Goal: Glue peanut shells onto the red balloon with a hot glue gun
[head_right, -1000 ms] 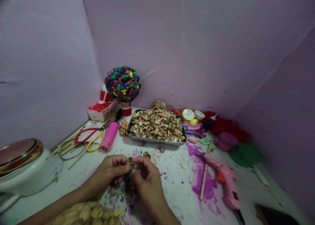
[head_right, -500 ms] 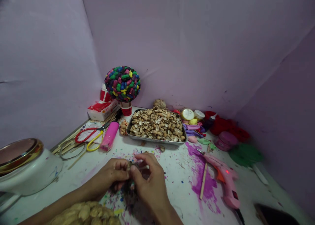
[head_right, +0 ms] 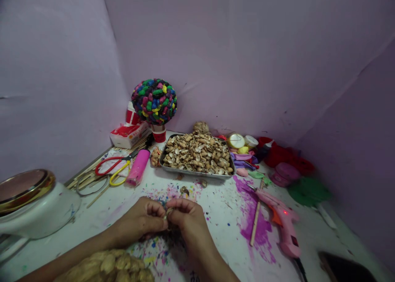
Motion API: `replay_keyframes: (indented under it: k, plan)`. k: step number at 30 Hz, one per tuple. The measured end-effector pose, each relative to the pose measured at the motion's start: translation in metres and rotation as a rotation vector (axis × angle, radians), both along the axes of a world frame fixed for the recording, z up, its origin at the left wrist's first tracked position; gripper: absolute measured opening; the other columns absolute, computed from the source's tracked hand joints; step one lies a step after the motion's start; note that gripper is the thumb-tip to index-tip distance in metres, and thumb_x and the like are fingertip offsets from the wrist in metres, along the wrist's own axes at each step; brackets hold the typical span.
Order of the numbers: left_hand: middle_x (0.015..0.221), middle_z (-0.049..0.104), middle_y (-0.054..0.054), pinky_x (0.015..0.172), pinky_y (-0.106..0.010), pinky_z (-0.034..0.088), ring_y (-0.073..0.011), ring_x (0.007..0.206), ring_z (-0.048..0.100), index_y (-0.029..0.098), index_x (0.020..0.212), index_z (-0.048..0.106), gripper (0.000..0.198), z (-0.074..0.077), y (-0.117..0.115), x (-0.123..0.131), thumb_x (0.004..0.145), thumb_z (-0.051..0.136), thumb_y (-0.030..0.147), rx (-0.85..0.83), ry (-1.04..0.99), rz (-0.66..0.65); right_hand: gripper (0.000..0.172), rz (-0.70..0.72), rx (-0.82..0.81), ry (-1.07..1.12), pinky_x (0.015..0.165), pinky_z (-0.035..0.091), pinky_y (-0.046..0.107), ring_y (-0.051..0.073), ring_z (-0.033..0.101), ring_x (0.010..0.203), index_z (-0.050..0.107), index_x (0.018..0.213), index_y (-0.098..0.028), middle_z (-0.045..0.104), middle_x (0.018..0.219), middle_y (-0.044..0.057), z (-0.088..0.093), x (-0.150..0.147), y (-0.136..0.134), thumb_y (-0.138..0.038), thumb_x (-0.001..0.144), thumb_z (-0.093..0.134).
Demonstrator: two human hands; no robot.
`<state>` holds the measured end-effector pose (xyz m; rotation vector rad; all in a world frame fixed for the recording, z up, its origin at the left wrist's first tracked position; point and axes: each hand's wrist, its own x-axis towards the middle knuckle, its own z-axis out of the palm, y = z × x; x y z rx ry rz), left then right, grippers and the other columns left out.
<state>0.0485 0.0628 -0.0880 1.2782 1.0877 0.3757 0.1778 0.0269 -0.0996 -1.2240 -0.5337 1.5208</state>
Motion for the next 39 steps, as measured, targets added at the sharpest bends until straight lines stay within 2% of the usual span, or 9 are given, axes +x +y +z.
replay_keyframes:
  k: [4, 12, 17, 28, 31, 34, 36, 39]
  plan:
    - [0.034, 0.038, 0.008, 0.035, -0.021, 0.019, -0.006, 0.031, 0.03, 0.018, 0.048, 0.05, 0.013, 0.001, 0.0, 0.0, 0.054, 0.058, 0.026, 0.016, 0.001, -0.004, 0.019, -0.049, -0.031, 0.034, 0.049, 0.039, 0.023, 0.009, 0.053, 0.042, 0.07, 0.063, -0.014, 0.064, 0.046, -0.001, -0.001, -0.001, 0.0, -0.013, 0.044, 0.068]
    - [0.032, 0.037, 0.008, 0.035, -0.02, 0.019, -0.0062, 0.031, 0.03, 0.017, 0.047, 0.051, 0.012, 0.004, 0.001, 0.0, 0.054, 0.057, 0.025, 0.002, 0.004, 0.011, 0.017, -0.053, 0.082, -0.088, 0.053, 0.04, 0.023, 0.011, 0.055, 0.051, 0.073, 0.062, -0.013, 0.068, 0.054, 0.002, -0.001, 0.001, 0.0, -0.017, 0.045, 0.074]
    - [0.032, 0.038, 0.009, 0.036, -0.02, 0.019, -0.0057, 0.031, 0.03, 0.017, 0.048, 0.051, 0.012, -0.002, 0.0, 0.0, 0.054, 0.058, 0.024, -0.026, -0.03, -0.044, 0.004, -0.056, 0.11, -0.172, 0.044, 0.033, 0.021, 0.008, 0.044, 0.041, 0.065, 0.05, -0.015, 0.056, 0.041, -0.005, 0.001, 0.001, 0.0, -0.014, 0.047, 0.063]
    - [0.037, 0.036, 0.009, 0.038, -0.02, 0.018, -0.0048, 0.036, 0.029, 0.016, 0.046, 0.049, 0.012, -0.001, -0.003, 0.001, 0.054, 0.057, 0.021, -0.044, -0.014, -0.144, 0.005, -0.086, 0.163, -0.301, 0.043, 0.027, 0.021, 0.009, 0.038, 0.044, 0.052, 0.044, -0.017, 0.049, 0.041, -0.005, -0.01, -0.006, -0.003, -0.015, 0.048, 0.051]
    - [0.036, 0.036, 0.01, 0.038, -0.02, 0.017, -0.0052, 0.035, 0.028, 0.017, 0.047, 0.046, 0.016, -0.005, -0.002, 0.001, 0.055, 0.057, 0.025, -0.027, -0.033, -0.099, 0.002, -0.06, 0.176, -0.283, 0.045, 0.031, 0.021, 0.009, 0.041, 0.046, 0.057, 0.051, -0.016, 0.051, 0.045, -0.005, -0.004, -0.003, -0.003, -0.015, 0.05, 0.056]
    - [0.034, 0.037, 0.009, 0.036, -0.021, 0.015, -0.0053, 0.033, 0.026, 0.019, 0.051, 0.045, 0.022, -0.009, 0.001, -0.001, 0.061, 0.057, 0.035, -0.009, -0.052, 0.027, 0.02, -0.011, 0.151, -0.226, 0.051, 0.04, 0.023, 0.012, 0.051, 0.055, 0.065, 0.074, -0.016, 0.061, 0.061, -0.001, 0.005, 0.006, 0.0, -0.026, 0.057, 0.06]
    - [0.033, 0.038, 0.009, 0.036, -0.021, 0.014, -0.0051, 0.032, 0.025, 0.018, 0.053, 0.045, 0.025, -0.01, 0.003, -0.002, 0.063, 0.057, 0.038, -0.002, -0.065, 0.107, 0.027, 0.018, 0.109, -0.213, 0.052, 0.043, 0.025, 0.014, 0.055, 0.059, 0.065, 0.081, -0.016, 0.064, 0.067, 0.001, 0.009, 0.01, 0.002, -0.03, 0.058, 0.064]
    - [0.033, 0.039, 0.009, 0.036, -0.02, 0.015, -0.0049, 0.032, 0.026, 0.018, 0.055, 0.045, 0.026, -0.01, 0.004, -0.002, 0.062, 0.059, 0.039, -0.006, -0.098, 0.146, 0.026, 0.063, 0.074, -0.219, 0.045, 0.039, 0.024, 0.012, 0.05, 0.046, 0.066, 0.071, -0.013, 0.058, 0.049, -0.002, 0.008, 0.011, 0.005, -0.027, 0.05, 0.069]
